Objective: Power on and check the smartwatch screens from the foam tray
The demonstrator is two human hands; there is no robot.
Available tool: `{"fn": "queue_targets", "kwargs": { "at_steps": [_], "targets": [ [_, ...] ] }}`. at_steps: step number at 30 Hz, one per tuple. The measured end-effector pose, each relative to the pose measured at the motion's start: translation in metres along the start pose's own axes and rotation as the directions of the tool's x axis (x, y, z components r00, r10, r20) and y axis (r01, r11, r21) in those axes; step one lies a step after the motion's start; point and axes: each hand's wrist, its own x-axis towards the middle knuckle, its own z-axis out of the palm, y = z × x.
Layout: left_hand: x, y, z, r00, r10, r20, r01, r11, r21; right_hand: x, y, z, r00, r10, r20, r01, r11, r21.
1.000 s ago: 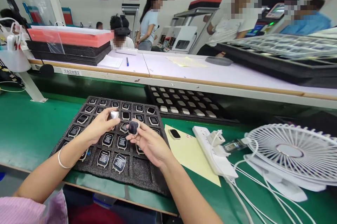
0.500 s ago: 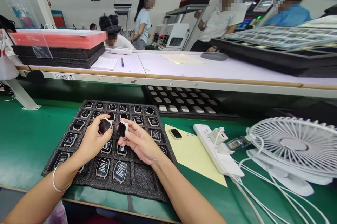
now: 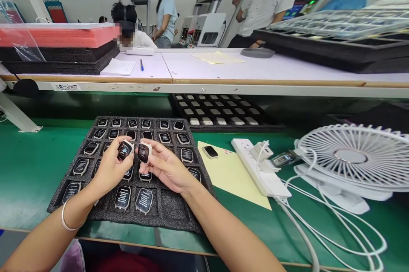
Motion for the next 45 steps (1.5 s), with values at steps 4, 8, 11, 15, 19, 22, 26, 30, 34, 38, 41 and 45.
{"fn": "queue_targets", "kwargs": {
  "at_steps": [4, 8, 11, 15, 19, 22, 26, 30, 34, 38, 41, 45],
  "targets": [
    [-0.0003, -0.0007, 0.0012, 1.000, 0.001, 0.017, -0.001, 1.000, -0.016, -0.0002, 0.0006, 0.0002, 0.999, -0.009, 0.031, 0.009, 1.000, -0.003],
    [-0.0006, 0.0004, 0.0014, 1.000, 0.007, 0.023, -0.006, 0.999, -0.049, -0.0010, 0.0008, 0.0014, 0.999, -0.013, 0.048, 0.013, 1.000, -0.006],
    [0.0001, 0.0013, 0.0007, 1.000, 0.026, -0.012, -0.026, 0.999, -0.038, -0.0015, 0.0002, 0.0021, 0.998, -0.014, 0.056, 0.015, 1.000, -0.005],
    [0.0006, 0.0009, 0.0004, 0.998, 0.045, -0.032, -0.045, 0.999, -0.012, -0.0020, -0.0006, 0.0024, 0.999, -0.017, 0.051, 0.018, 1.000, -0.011],
    [-0.0002, 0.0000, 0.0008, 1.000, 0.026, -0.013, -0.026, 0.999, -0.033, -0.0021, -0.0005, 0.0020, 0.998, -0.017, 0.055, 0.018, 1.000, -0.019],
    [-0.0005, -0.0001, 0.0009, 1.000, 0.018, -0.018, -0.019, 0.999, -0.047, -0.0018, -0.0002, 0.0018, 0.999, -0.012, 0.051, 0.013, 1.000, -0.019],
    [-0.0009, 0.0004, 0.0008, 0.999, 0.031, -0.030, -0.031, 0.999, -0.027, -0.0020, -0.0006, 0.0030, 0.999, -0.015, 0.035, 0.016, 1.000, -0.025],
    [-0.0017, 0.0005, 0.0011, 1.000, 0.027, -0.015, -0.027, 0.999, -0.020, -0.0025, -0.0014, 0.0046, 1.000, -0.018, 0.025, 0.018, 1.000, -0.023],
    [-0.0012, 0.0003, 0.0012, 1.000, 0.010, -0.001, -0.010, 0.998, -0.058, -0.0027, -0.0014, 0.0042, 1.000, -0.014, 0.004, 0.015, 1.000, -0.023],
    [-0.0012, 0.0013, 0.0005, 1.000, 0.027, 0.003, -0.027, 0.999, -0.037, -0.0026, -0.0004, 0.0026, 0.999, -0.023, 0.033, 0.024, 1.000, -0.015],
    [-0.0019, 0.0024, 0.0000, 1.000, 0.027, 0.004, -0.027, 0.999, -0.028, -0.0026, -0.0001, 0.0021, 0.999, -0.023, 0.022, 0.023, 0.999, -0.026],
    [-0.0020, 0.0028, 0.0005, 1.000, 0.011, 0.010, -0.010, 0.998, -0.055, -0.0028, -0.0004, 0.0020, 1.000, -0.018, 0.012, 0.019, 0.999, -0.032]
  ]
}}
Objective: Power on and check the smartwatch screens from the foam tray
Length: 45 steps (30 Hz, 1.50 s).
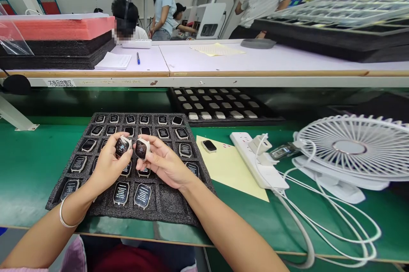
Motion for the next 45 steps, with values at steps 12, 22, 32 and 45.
{"fn": "queue_targets", "kwargs": {
  "at_steps": [12, 22, 32, 45],
  "targets": [
    [0.0005, -0.0014, 0.0009, 1.000, -0.001, -0.009, 0.001, 1.000, -0.006, -0.0001, -0.0010, 0.0015, 1.000, 0.009, -0.025, -0.009, 1.000, -0.004],
    [0.0005, -0.0019, 0.0016, 1.000, -0.006, -0.013, 0.006, 1.000, -0.022, -0.0008, -0.0032, 0.0030, 1.000, 0.006, -0.008, -0.006, 1.000, 0.008],
    [0.0011, 0.0006, 0.0012, 1.000, -0.007, -0.012, 0.007, 1.000, -0.014, -0.0015, -0.0038, 0.0039, 1.000, 0.009, -0.020, -0.010, 1.000, -0.015],
    [0.0057, -0.0044, 0.0009, 0.993, -0.114, 0.027, 0.117, 0.977, -0.176, 0.0012, -0.0032, 0.0029, 0.997, 0.028, -0.076, -0.026, 0.999, 0.027]
  ]
}}
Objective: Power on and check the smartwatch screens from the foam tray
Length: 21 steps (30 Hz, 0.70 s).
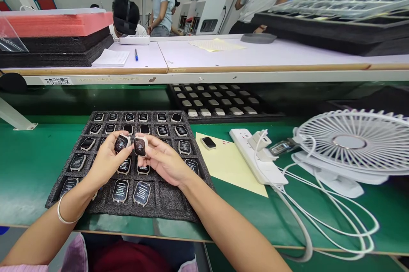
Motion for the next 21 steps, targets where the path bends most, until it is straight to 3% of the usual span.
{"fn": "queue_targets", "kwargs": {
  "at_steps": [5, 11, 21],
  "targets": [
    [0.0042, 0.0024, -0.0007, 0.970, -0.232, 0.076, 0.244, 0.933, -0.265, 0.0057, 0.0015, -0.0071, 0.994, 0.037, -0.099, -0.036, 0.999, 0.014],
    [0.0024, 0.0069, -0.0011, 0.981, -0.175, 0.081, 0.192, 0.916, -0.351, 0.0066, 0.0009, -0.0096, 0.988, -0.007, -0.157, -0.001, 0.999, -0.054],
    [0.0033, 0.0064, 0.0005, 0.978, -0.174, 0.113, 0.200, 0.931, -0.304, 0.0051, 0.0046, -0.0084, 0.990, -0.084, -0.111, 0.064, 0.983, -0.172]
  ]
}}
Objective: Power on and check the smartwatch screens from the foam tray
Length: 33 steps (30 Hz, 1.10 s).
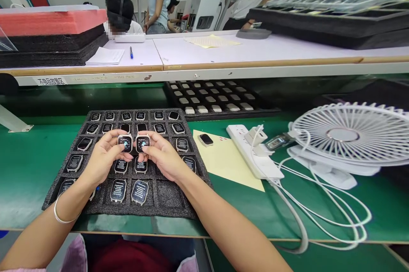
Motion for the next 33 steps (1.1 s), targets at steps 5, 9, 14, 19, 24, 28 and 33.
{"fn": "queue_targets", "kwargs": {
  "at_steps": [5, 9, 14, 19, 24, 28, 33],
  "targets": [
    [-0.0006, -0.0013, -0.0008, 1.000, -0.011, 0.018, 0.012, 1.000, -0.005, 0.0002, 0.0013, -0.0004, 1.000, 0.002, 0.008, -0.001, 1.000, -0.019],
    [-0.0012, -0.0014, -0.0011, 0.999, -0.009, 0.033, 0.009, 1.000, -0.010, -0.0001, 0.0006, 0.0003, 1.000, -0.002, 0.004, 0.003, 1.000, -0.021],
    [-0.0014, 0.0003, -0.0007, 0.999, -0.002, 0.043, 0.002, 1.000, -0.009, 0.0002, 0.0018, -0.0003, 1.000, -0.006, 0.002, 0.006, 1.000, -0.030],
    [-0.0011, 0.0005, -0.0007, 0.999, -0.014, 0.037, 0.014, 1.000, 0.002, -0.0003, 0.0012, -0.0006, 1.000, -0.014, 0.007, 0.014, 0.998, -0.062],
    [-0.0003, -0.0010, -0.0014, 0.999, -0.005, 0.037, 0.005, 1.000, 0.004, -0.0010, -0.0002, 0.0002, 1.000, -0.015, 0.023, 0.017, 0.997, -0.073],
    [-0.0001, -0.0019, -0.0022, 0.999, 0.006, 0.034, -0.006, 1.000, 0.013, -0.0009, -0.0007, 0.0007, 0.999, -0.021, 0.031, 0.023, 0.996, -0.082],
    [-0.0009, -0.0014, -0.0029, 0.999, 0.004, 0.044, -0.004, 1.000, -0.008, -0.0019, -0.0020, 0.0011, 0.999, -0.032, 0.041, 0.036, 0.995, -0.098]
  ]
}}
